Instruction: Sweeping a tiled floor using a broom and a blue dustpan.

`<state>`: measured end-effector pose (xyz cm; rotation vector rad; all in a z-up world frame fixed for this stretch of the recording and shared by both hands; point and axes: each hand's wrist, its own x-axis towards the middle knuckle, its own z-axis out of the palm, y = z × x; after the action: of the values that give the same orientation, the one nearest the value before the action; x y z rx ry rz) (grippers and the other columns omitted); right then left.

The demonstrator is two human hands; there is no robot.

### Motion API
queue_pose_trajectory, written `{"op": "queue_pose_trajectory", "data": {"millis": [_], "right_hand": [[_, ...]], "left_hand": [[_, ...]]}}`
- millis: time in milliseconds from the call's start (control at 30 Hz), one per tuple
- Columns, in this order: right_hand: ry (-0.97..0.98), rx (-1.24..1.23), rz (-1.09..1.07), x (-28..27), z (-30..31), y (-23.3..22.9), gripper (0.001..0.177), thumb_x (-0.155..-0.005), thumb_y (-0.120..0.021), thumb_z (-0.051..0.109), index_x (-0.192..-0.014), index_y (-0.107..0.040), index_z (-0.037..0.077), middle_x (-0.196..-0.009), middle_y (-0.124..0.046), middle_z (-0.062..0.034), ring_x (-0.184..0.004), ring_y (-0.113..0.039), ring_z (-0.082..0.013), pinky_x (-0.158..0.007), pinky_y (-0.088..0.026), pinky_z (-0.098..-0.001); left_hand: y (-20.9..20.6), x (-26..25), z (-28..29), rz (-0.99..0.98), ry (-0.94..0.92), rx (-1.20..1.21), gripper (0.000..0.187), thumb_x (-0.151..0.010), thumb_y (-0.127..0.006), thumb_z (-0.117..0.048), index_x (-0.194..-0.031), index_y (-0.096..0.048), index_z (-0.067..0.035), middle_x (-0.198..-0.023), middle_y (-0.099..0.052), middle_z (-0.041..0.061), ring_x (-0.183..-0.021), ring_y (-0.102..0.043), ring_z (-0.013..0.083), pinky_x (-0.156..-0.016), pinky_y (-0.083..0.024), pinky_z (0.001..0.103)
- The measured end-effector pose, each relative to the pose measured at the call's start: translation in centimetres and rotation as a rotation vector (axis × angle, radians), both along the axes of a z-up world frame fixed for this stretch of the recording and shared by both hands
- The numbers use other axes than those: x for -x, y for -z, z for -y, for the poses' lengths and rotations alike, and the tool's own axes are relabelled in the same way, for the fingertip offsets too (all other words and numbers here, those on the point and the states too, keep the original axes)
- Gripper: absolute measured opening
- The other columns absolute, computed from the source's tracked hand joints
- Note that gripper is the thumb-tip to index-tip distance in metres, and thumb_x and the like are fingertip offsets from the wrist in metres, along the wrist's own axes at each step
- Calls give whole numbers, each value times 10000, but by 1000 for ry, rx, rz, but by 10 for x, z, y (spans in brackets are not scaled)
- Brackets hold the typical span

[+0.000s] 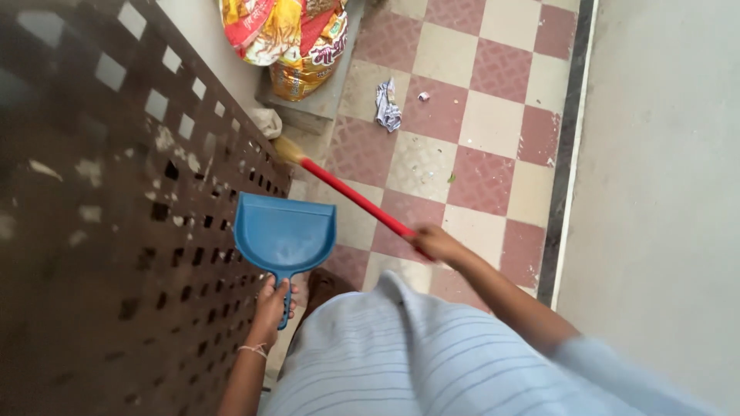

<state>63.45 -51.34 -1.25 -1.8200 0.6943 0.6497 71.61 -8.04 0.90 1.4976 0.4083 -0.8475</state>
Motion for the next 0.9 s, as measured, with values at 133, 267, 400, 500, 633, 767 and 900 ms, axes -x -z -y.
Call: {"op": "queue_pose_trajectory", "data": {"millis": [133, 267, 400, 500, 633, 767, 900], "right_hand": [[-11, -63, 28, -118, -65, -3, 200, -936, -670, 215, -1097, -659, 97, -680, -625, -58, -500, -563, -166, -441, -465, -378], [12, 53, -260, -111, -33, 40, 252, -966, -634, 289, -1179, -696, 171, -696, -614, -60, -516, -535, -174, -472, -458, -380], [73, 292, -130, -19, -14, 99, 393, -1001, -620, 395, -1045, -749, 26, -688, -704, -138, -563, -673, -212, -534, -515, -390], [284, 285, -91, 49, -67, 106, 466, -1028, -546, 417, -1039, -718, -16, -743, -735, -167, -625, -707, -303, -570, -538, -451], [59, 408, -47, 112, -146, 73, 459, -1010, -543, 380, -1295, -510, 22, -867, -718, -252, -778, -715, -399, -688, -559, -504], [-84, 450, -207, 119, -154, 59, 473, -1011, -543, 391, -1317, -497, 33, -970, -722, -244, -883, -722, -395, -766, -566, -513], [-162, 550, -367, 117, -114, 63, 393, -1004, -531, 433, -1171, -653, 98, -1087, -739, -162, -1025, -701, -348, -877, -542, -496]], "left_hand": [[23, -29, -17, -8, 37, 35, 117, -1040, -507, -222, -1073, -542, -115, -849, -642, 46, -549, -528, 114, -453, -445, 285], [36, -56, -27, -8, 81, 78, 127, -1044, -510, -219, -1053, -533, -95, -858, -647, 44, -546, -526, 117, -443, -450, 285], [40, -86, -31, -24, 150, 78, 136, -1041, -519, -234, -1037, -524, -98, -846, -635, 37, -545, -528, 117, -437, -441, 278], [31, -106, -30, -56, 180, 54, 109, -1023, -519, -238, -1047, -537, -134, -836, -639, 33, -536, -516, 110, -426, -423, 277], [48, -120, -40, -76, 272, 32, 186, -1073, -535, -267, -1030, -520, -86, -799, -579, 60, -532, -501, 122, -423, -416, 290], [63, -130, -34, -71, 312, 25, 130, -1033, -542, -250, -1054, -521, -123, -854, -649, 46, -545, -530, 131, -452, -444, 299], [56, -134, -14, -22, 361, 23, 142, -1039, -537, -243, -1048, -518, -103, -863, -653, 56, -559, -533, 139, -456, -449, 307]]}}
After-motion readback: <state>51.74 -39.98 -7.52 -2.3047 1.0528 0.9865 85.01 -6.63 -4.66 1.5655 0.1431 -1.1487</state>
